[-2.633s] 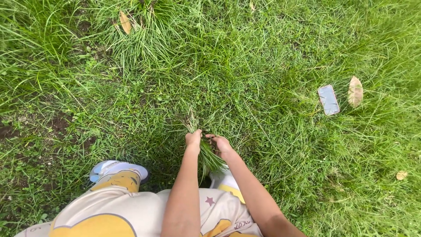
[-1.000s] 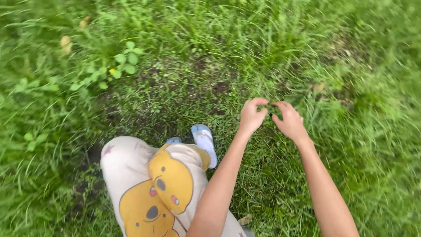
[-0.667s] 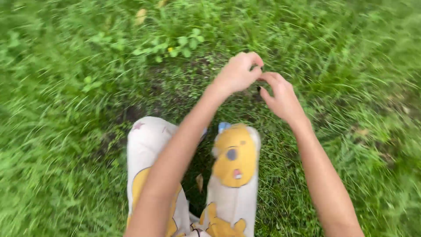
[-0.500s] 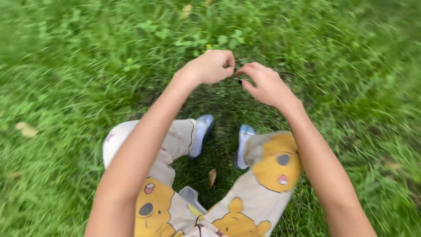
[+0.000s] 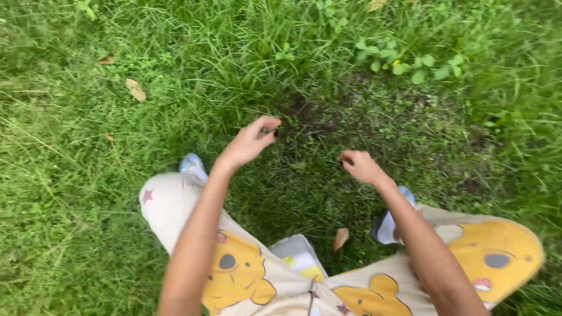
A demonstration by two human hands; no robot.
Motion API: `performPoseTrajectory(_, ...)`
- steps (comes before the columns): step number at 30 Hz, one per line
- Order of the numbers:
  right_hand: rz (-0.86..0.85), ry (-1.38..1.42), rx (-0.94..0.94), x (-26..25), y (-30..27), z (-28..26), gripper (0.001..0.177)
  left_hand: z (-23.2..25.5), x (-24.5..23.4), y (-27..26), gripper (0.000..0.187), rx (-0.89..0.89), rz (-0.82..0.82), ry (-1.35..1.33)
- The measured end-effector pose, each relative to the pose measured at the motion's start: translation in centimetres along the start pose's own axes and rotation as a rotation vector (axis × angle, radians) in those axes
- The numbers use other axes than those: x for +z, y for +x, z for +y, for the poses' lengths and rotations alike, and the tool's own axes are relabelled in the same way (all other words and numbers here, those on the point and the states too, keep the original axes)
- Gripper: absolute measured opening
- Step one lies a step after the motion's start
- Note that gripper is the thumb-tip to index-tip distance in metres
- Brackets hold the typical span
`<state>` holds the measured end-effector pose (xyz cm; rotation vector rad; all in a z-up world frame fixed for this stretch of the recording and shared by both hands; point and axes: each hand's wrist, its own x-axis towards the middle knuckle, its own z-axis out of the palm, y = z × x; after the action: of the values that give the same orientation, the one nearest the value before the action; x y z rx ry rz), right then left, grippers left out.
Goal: Pulling weeds and grass from a lawn by hand while sitting on the ground.
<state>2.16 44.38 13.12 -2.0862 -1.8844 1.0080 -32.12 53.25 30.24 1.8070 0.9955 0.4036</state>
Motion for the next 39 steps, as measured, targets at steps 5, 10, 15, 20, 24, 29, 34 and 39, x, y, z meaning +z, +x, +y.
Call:
performPoseTrajectory(5,-0.121,0.045,0.127,7.0,0.4,-0.1,0.029,-9.0,-1.4,0.0,0.046,-0.348,0.118,0.339)
performPoseTrajectory(10,-0.178,0.144,0.206,13.2,1.4,-2.6,0.029,-10.8,-4.5,-1.0,0.04,-0.279,0.1,0.165)
performPoseTrajectory(15,-0.288,0.089,0.124,17.0,2.0,-7.0,0.03,-6.9,-10.5,-5.7,0.039,-0.257,-0.044,0.242)
performPoseTrajectory(20,-0.325,-0.008,0.072,19.5,3.9,-9.3,0.028,-12.9,-10.6,-3.3,0.036,-0.291,0.101,0.356)
performPoseTrajectory(24,-0.289,-0.147,-0.019,26.6,8.8,-5.3,0.031,-8.9,-10.9,-3.3,0.041,-0.272,0.074,0.423)
performPoseTrajectory(29,-0.195,-0.373,-0.17,28.5,9.9,-9.4,0.036,-10.2,-8.9,-1.4,0.042,-0.311,0.035,0.522)
performPoseTrajectory(34,-0.037,-0.518,-0.511,32.1,14.4,-12.0,0.035,-10.5,-8.9,0.1,0.044,-0.364,-0.067,0.543)
performPoseTrajectory(39,-0.124,-0.723,-0.413,35.4,20.0,-13.6,0.036,-10.7,-9.5,0.8,0.047,-0.521,-0.126,0.564)
